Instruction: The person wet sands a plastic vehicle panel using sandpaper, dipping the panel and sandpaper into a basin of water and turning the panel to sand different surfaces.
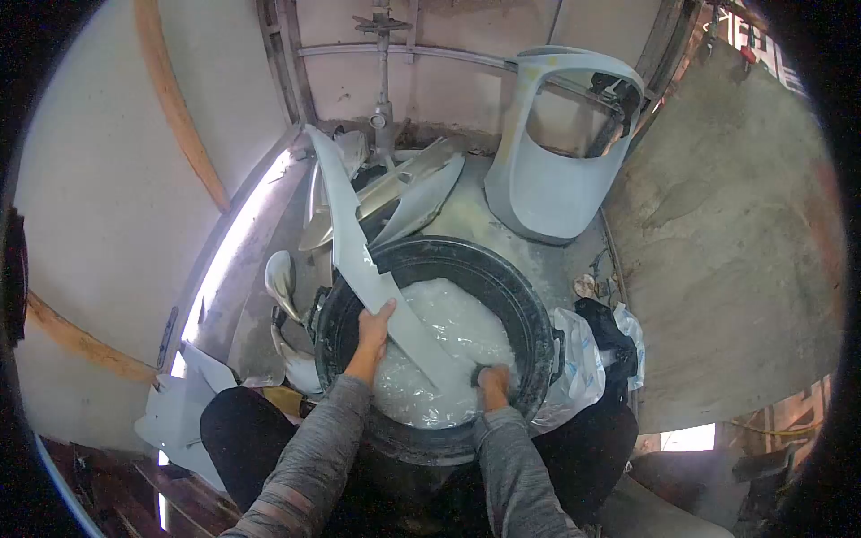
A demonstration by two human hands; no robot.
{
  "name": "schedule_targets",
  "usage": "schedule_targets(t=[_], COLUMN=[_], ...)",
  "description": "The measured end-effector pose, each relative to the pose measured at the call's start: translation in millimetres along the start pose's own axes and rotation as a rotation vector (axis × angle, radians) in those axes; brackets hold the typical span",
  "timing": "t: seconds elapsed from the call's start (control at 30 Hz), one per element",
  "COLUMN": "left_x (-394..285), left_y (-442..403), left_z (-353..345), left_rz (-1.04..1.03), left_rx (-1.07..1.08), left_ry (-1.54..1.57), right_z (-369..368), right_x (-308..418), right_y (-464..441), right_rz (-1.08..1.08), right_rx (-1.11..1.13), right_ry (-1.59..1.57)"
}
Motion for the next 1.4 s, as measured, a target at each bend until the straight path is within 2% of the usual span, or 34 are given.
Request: schedule_targets(t=[0.07,0.1,0.17,0.27,0.3,0.37,0.5,0.57,0.63,0.7,0.8,0.9,0.97,1.0,1.07,1.1,1.17,1.3,1.4], left_x=[-5,-8,-17,-1,3,-2,-15,-21,-16,-2,-26,-59,-69,-84,-92,-93,-91,-93,-105], left_y=[-2,-2,5,0,-4,-5,0,4,1,-11,-8,-4,-11,-7,-7,-7,-8,-6,5], left_z=[1,3,1,5,8,9,3,-1,0,5,4,-7,-8,-10,-11,-12,-12,-15,-18], left_rz=[-0.010,-0.016,-0.034,-0.028,-0.015,0.017,0.083,0.109,0.134,-0.024,-0.110,-0.168,-0.303,-0.330,-0.342,-0.354,-0.425,-0.462,-0.474], left_rx=[0.020,0.039,0.032,0.065,0.094,0.084,0.046,-0.006,-0.052,-0.003,0.056,-0.004,0.003,0.008,0.007,0.008,0.027,0.071,0.074], left_ry=[-0.045,-0.089,-0.071,-0.073,-0.093,-0.114,-0.037,-0.056,-0.082,-0.195,-0.028,0.015,-0.004,-0.069,-0.081,-0.090,-0.140,-0.266,-0.263], right_z=[36,21,-17,58,63,79,61,49,4,22,77,41,61,64,64,65,89,92,77], right_x=[25,29,42,133,155,186,178,139,90,63,48,18,46,60,84,97,129,144,108], right_y=[42,33,-1,110,126,163,159,141,77,71,103,48,75,80,93,104,140,144,111], right_rz=[-0.282,-0.280,0.086,0.097,0.150,0.202,0.289,0.144,0.156,0.132,0.014,-0.023,-0.038,0.036,0.101,0.086,0.176,0.266,0.043], right_rx=[0.011,0.015,-0.020,0.564,0.678,0.753,0.704,0.474,0.433,0.195,0.025,-0.076,-0.016,0.022,0.285,0.506,0.689,0.811,0.619], right_ry=[-0.230,-0.230,-0.596,-1.067,-1.122,-1.211,-1.059,-0.662,-0.671,-0.417,-0.173,-0.147,-0.194,-0.131,-0.507,-0.952,-1.008,-1.086,-0.981])
Point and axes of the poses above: each hand's wrist, its own y-axis away from the middle knuckle, its own z-axis out of the back of the hand, x = y × z, the point moved 2 cm from there along -y, towards the middle knuckle, and after that the axes turned 11 degrees about -z, right-handed, at the moved point
